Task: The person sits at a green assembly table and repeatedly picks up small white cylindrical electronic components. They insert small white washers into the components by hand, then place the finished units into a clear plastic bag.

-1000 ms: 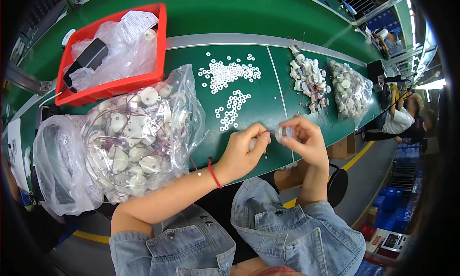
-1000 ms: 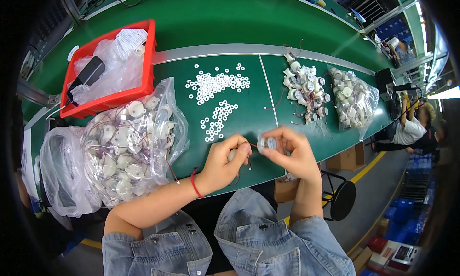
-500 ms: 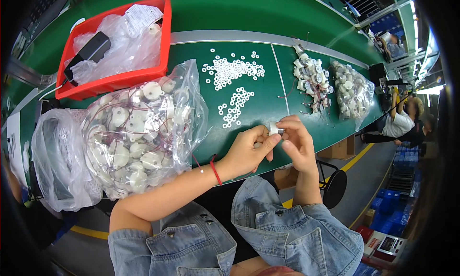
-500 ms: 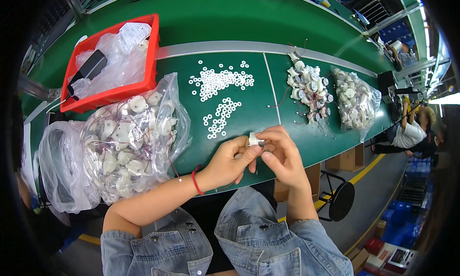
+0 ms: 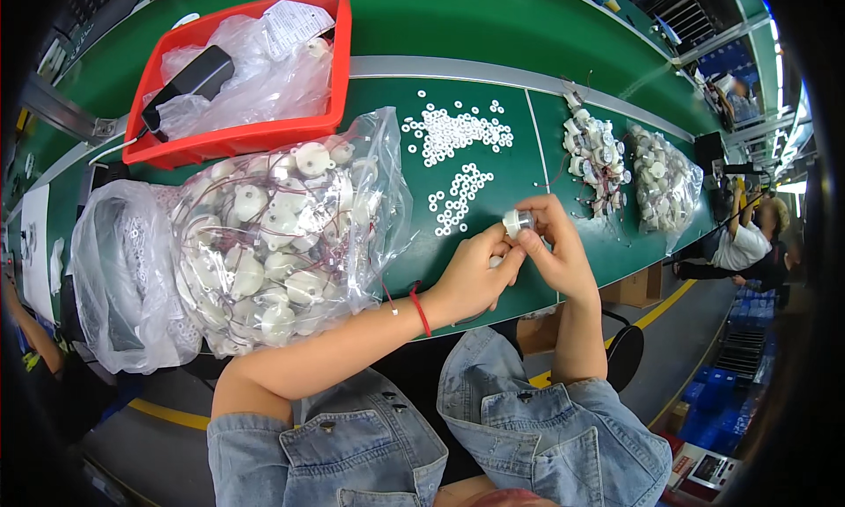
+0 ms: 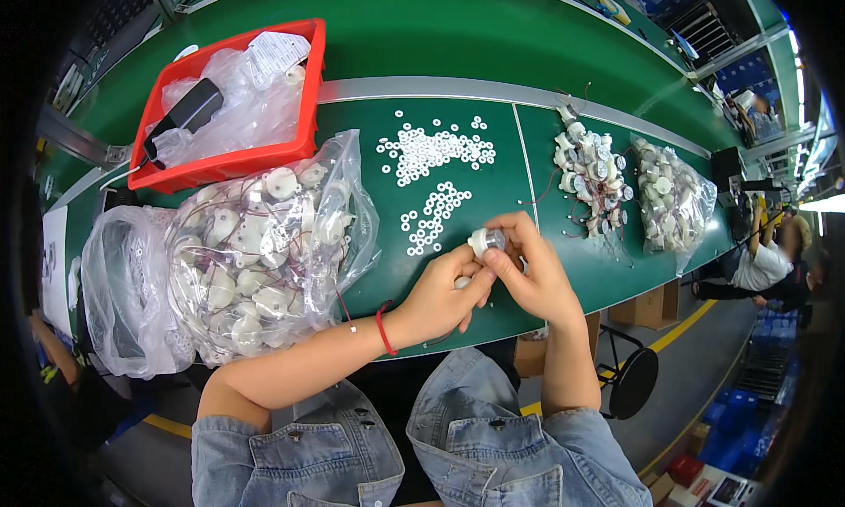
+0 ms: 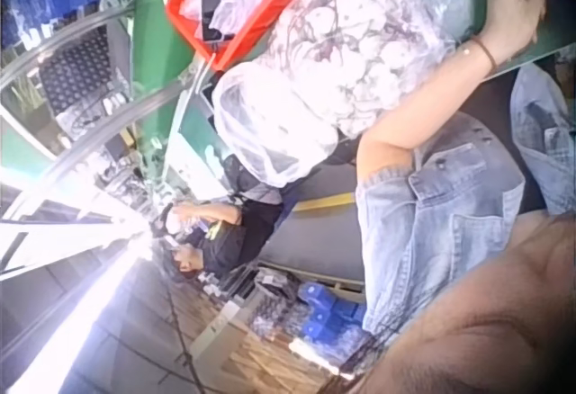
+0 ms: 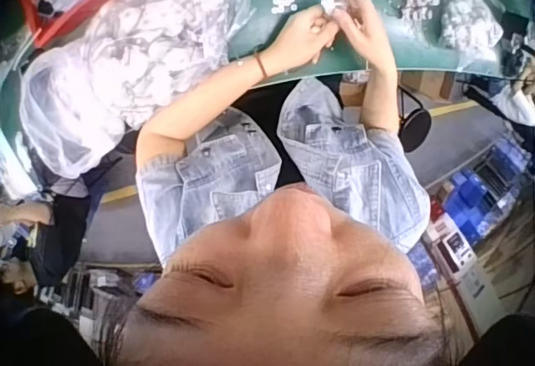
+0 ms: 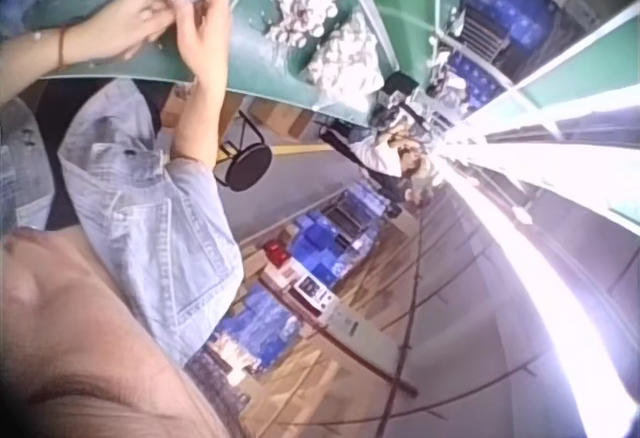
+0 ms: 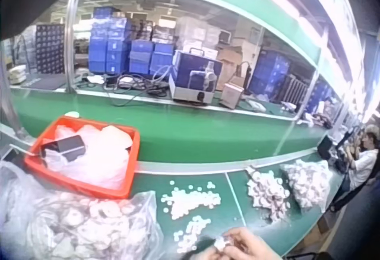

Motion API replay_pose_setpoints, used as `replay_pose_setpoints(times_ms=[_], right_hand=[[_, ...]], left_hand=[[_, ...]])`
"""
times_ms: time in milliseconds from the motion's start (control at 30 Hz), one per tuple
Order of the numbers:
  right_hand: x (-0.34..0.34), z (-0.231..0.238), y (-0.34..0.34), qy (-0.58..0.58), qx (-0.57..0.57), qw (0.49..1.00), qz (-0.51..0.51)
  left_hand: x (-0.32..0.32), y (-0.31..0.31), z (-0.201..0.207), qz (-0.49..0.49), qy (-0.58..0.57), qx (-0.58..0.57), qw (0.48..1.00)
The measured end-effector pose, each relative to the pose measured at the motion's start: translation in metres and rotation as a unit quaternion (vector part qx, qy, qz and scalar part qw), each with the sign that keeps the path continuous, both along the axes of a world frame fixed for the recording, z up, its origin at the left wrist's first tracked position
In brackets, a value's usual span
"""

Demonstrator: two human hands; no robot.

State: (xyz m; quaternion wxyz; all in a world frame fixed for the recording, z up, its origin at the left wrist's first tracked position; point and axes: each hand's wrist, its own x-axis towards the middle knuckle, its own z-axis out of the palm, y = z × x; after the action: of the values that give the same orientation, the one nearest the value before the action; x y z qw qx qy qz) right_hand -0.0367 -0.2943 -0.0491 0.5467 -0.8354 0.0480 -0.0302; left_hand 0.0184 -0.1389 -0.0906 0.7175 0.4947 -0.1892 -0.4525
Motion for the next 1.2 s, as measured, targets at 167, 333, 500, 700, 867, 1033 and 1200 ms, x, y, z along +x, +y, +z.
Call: replay_pose_setpoints(times_ms=[167,333,500,700,867,1033,1200], right_hand=[[0.03,-0.02,-0.012,-0.033,-0.001,0.997,-0.075],[0.052,-0.034,-0.025,0.004,-0.023,0.996,-0.088],[0.061,-0.042,-0.025,-0.033,-0.074,0.992,-0.094],[0.065,-0.044,-0.027,-0.033,-0.092,0.989,-0.115],[0.067,-0.043,-0.026,-0.038,-0.108,0.988,-0.105],[0.065,-0.045,-0.021,-0.059,-0.12,0.987,-0.088],[0.065,-0.049,-0.022,-0.072,-0.119,0.987,-0.086]], left_hand=[[0.003,0.001,0.001,-0.027,-0.004,-0.009,1.0],[0.003,0.001,0.0,-0.032,-0.011,-0.004,0.999],[0.003,0.003,0.001,-0.029,-0.018,-0.014,0.999],[0.002,0.003,0.0,-0.014,-0.016,-0.026,0.999],[0.002,0.003,-0.001,-0.013,-0.024,-0.03,0.999],[0.002,0.002,-0.001,-0.007,-0.025,-0.031,0.999],[0.002,0.003,-0.002,-0.006,-0.018,-0.036,0.999]])
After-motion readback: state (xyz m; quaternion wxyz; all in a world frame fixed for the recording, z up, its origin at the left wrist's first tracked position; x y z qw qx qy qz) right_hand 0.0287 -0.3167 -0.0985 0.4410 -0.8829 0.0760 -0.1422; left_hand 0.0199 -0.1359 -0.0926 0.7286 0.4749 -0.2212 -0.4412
